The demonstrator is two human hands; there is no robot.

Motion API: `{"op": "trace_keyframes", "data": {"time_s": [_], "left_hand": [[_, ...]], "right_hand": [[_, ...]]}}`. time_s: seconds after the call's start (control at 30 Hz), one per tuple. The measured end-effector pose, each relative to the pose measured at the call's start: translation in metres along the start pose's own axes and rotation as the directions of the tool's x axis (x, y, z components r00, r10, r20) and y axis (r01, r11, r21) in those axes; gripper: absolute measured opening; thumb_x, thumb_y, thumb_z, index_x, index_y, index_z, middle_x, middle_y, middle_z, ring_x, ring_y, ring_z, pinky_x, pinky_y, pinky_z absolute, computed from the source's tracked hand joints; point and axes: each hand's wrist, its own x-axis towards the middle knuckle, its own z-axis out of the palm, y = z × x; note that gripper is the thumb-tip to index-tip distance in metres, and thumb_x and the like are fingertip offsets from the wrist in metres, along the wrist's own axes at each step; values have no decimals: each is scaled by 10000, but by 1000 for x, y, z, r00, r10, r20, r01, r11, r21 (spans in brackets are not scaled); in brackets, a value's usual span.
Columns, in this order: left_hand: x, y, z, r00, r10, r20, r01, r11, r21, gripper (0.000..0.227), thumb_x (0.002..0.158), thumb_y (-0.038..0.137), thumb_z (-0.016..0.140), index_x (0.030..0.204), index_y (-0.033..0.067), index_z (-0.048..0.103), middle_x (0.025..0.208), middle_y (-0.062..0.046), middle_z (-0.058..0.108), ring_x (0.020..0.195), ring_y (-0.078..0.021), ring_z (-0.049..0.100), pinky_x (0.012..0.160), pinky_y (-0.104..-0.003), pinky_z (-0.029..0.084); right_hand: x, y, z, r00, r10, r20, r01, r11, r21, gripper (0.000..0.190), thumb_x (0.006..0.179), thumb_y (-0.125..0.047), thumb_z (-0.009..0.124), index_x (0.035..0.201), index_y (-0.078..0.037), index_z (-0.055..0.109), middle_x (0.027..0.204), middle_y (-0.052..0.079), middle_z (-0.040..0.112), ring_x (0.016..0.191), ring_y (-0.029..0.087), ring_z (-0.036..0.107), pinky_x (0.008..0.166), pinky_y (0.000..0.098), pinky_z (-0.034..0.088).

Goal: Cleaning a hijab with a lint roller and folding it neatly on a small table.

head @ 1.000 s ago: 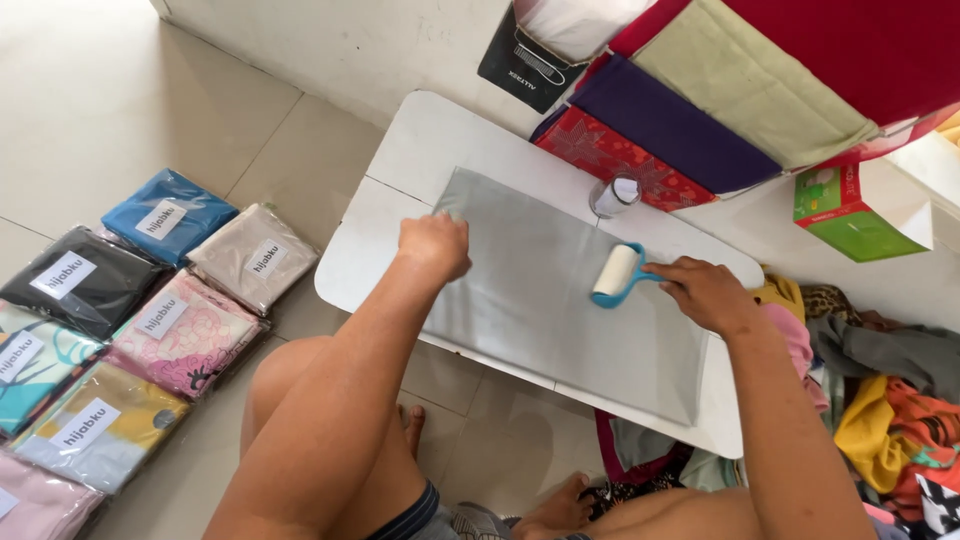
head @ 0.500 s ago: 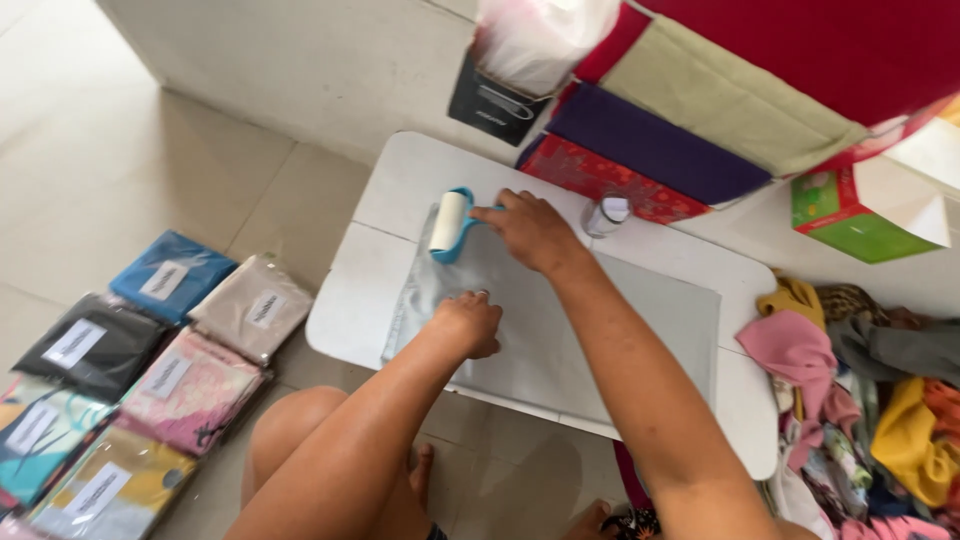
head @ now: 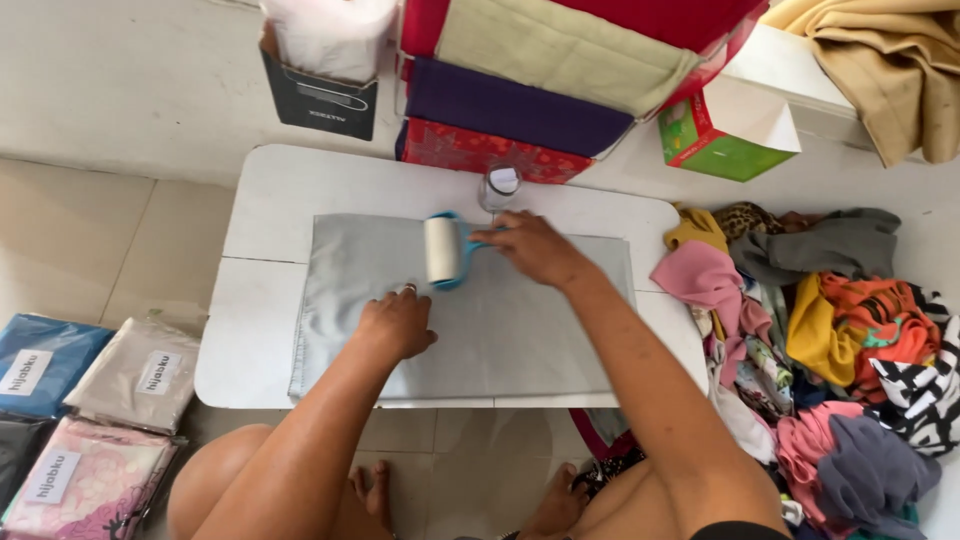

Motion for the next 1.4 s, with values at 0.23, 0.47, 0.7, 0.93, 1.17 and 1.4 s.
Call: {"op": "trace_keyframes", "data": {"time_s": [0.23, 0.47, 0.7, 0.93, 1.17, 1.4], "left_hand": [[7, -7, -11, 998, -57, -10, 58, 997, 44, 580, 925, 441, 663, 1404, 120, 606, 1412, -149, 582, 1285, -356, 598, 989, -543, 531], [-7, 4, -45, 984, -144, -109, 143, 990, -14, 692, 926, 407, 680, 1526, 121, 486, 1519, -193, 504, 1397, -368, 513, 1034, -539, 528], [8, -4, -23, 968, -219, -124, 215, 975, -48, 771, 888, 403, 725, 1551, 107, 465, 1580, -222, 427, 1437, -404, 460, 1019, -572, 538], [17, -19, -2, 973, -220, -74, 220, 975, -6, 802, 873, 444, 733, 1562, 146, 449, 1614, -192, 395, 1460, -396, 440, 1045, -588, 528], [10, -27, -1, 967, -241, -85, 240, 971, -15, 753, 878, 440, 716, 1548, 185, 484, 1615, -173, 405, 1460, -365, 447, 1020, -568, 544], [11, -28, -5, 971, -221, -88, 222, 975, 7, 765, 873, 475, 719, 1550, 204, 485, 1621, -171, 398, 1470, -373, 429, 1030, -572, 536]], "right_hand": [[-134, 127, -63, 953, 302, 28, -281, 914, -293, 437, 942, -186, 648, 1283, -456, 697, 1206, 52, 695, 1157, 348, 646, 1013, 484, 516], [-217, 94, -107, 749, 663, -3, -653, 736, -179, 504, 972, -154, 582, 1388, -433, 629, 1246, 109, 695, 1140, 380, 674, 998, 510, 533], [-232, 54, -62, 675, 726, 133, -684, 683, -258, 380, 902, -383, 672, 1281, -376, 701, 1130, 78, 762, 1051, 311, 738, 899, 447, 615], [-187, 114, -8, 760, 643, -95, -641, 719, -268, 445, 936, -344, 641, 1375, -270, 642, 1037, 146, 713, 928, 351, 750, 766, 479, 636], [-193, 87, -40, 709, 706, 11, -700, 705, -119, 405, 927, -243, 649, 1329, -240, 699, 1075, 229, 740, 1003, 435, 724, 850, 529, 614], [-182, 102, -24, 740, 670, -53, -672, 738, -57, 457, 957, -274, 623, 1413, -252, 633, 1115, 240, 722, 1057, 433, 702, 898, 545, 588]]}}
